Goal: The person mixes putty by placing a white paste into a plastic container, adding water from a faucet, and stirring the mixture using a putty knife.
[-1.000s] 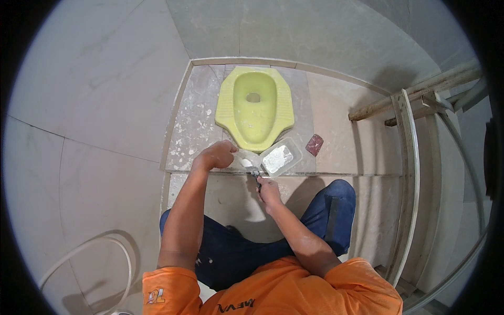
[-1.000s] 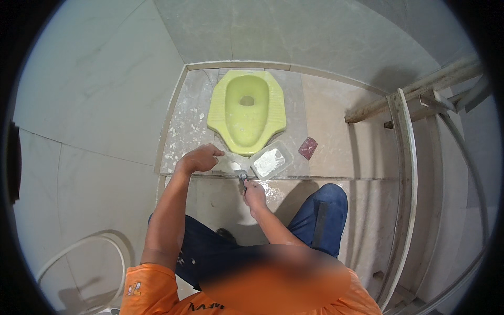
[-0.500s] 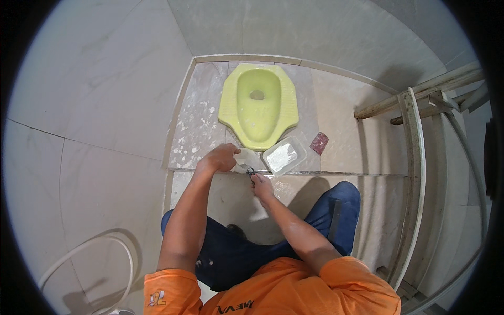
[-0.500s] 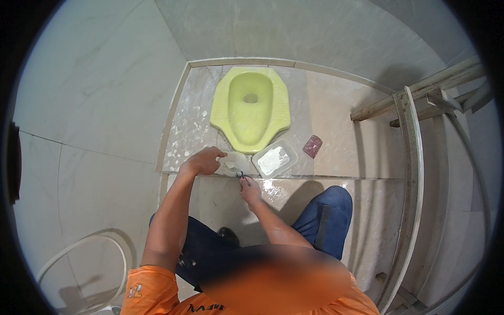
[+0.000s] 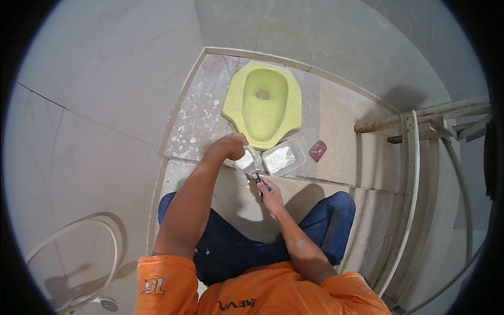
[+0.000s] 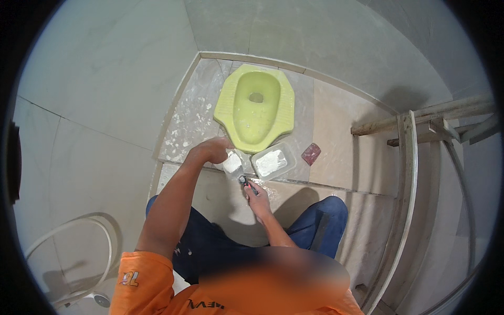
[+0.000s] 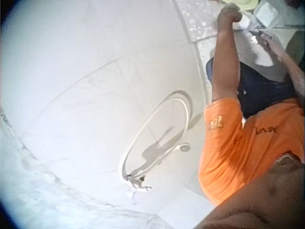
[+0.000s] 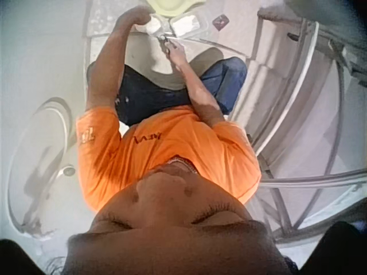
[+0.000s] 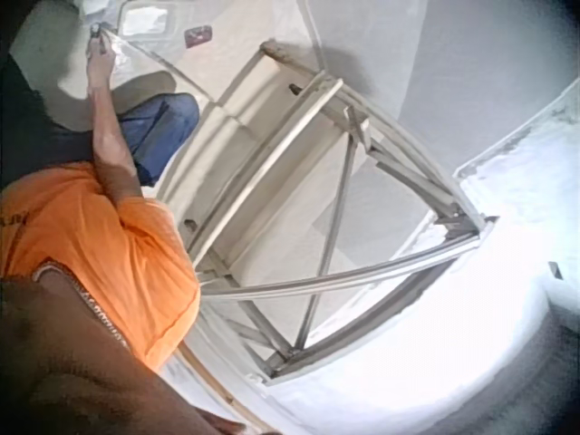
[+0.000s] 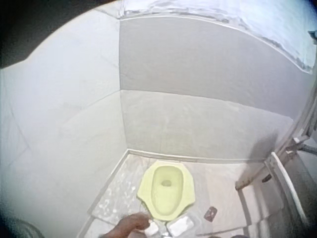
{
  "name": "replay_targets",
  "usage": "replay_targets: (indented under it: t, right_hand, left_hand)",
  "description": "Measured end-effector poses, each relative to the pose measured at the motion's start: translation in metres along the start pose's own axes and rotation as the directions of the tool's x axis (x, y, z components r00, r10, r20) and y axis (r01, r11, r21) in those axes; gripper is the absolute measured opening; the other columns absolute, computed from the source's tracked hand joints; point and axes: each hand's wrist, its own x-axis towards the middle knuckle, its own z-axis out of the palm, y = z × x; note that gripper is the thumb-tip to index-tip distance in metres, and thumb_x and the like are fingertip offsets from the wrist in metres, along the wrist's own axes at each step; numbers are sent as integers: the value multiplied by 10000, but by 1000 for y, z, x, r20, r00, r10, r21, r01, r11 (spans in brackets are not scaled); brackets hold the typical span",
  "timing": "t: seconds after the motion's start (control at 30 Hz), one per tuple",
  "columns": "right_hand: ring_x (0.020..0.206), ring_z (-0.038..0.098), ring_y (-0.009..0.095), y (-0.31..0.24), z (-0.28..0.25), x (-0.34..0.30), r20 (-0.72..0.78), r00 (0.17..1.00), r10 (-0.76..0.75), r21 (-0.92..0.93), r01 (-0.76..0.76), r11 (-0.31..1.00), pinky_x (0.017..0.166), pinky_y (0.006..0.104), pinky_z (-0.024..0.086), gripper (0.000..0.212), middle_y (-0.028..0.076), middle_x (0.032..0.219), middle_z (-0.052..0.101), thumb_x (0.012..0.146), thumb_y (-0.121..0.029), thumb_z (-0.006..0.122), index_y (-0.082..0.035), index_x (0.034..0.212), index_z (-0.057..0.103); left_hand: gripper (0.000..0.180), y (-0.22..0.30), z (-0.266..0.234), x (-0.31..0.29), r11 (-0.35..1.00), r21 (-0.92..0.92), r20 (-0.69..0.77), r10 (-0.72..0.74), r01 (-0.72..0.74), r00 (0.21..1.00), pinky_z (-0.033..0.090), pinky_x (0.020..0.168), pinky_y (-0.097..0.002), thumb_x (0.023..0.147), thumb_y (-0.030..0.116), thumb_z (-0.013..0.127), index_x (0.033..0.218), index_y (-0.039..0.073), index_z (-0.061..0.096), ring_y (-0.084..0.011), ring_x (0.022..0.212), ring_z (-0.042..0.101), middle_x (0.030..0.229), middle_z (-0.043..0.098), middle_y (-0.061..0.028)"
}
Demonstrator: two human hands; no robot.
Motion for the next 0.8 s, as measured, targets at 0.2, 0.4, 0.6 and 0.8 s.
replay_targets:
  t: [0.2,0.4,0.6,0.8]
  right_hand:
    - [579,433,19,6,-8,11,27,999,33,94,-35,995,502,196,336,279,-64,716,535,1021,-225,604,-83,1258,638]
    - [585,434,22,8,-6,11,28,999,42,152,-46,987,505,198,342,301,-62,730,532,1017,-229,612,-70,1272,629]
    - [718,482,43,-15,0,2,26,999,-26,-19,26,999,641,207,403,382,-44,861,580,1011,-222,623,-26,1337,592]
    - [865,518,82,-11,8,38,130,973,-189,-137,206,969,800,225,431,533,3,1085,620,983,-204,648,-31,1459,483]
  left_hand:
    - [546,16,-8,-4,998,-3,44,-69,70,997,461,1055,-415,793,20,541,1325,92,641,-352,1260,581,1339,620,-204]
    - [498,-4,1,1,1000,-27,-47,-12,11,999,449,1069,-426,816,80,559,1305,94,655,-366,1249,578,1321,622,-221]
    - [478,-3,2,-5,997,-76,-148,-37,26,988,445,1071,-430,798,33,544,1251,82,687,-365,1253,570,1295,628,-231]
    - [511,-6,-2,2,988,-125,-187,-108,85,976,441,1073,-428,774,-11,534,1266,37,664,-386,1269,548,1320,601,-250]
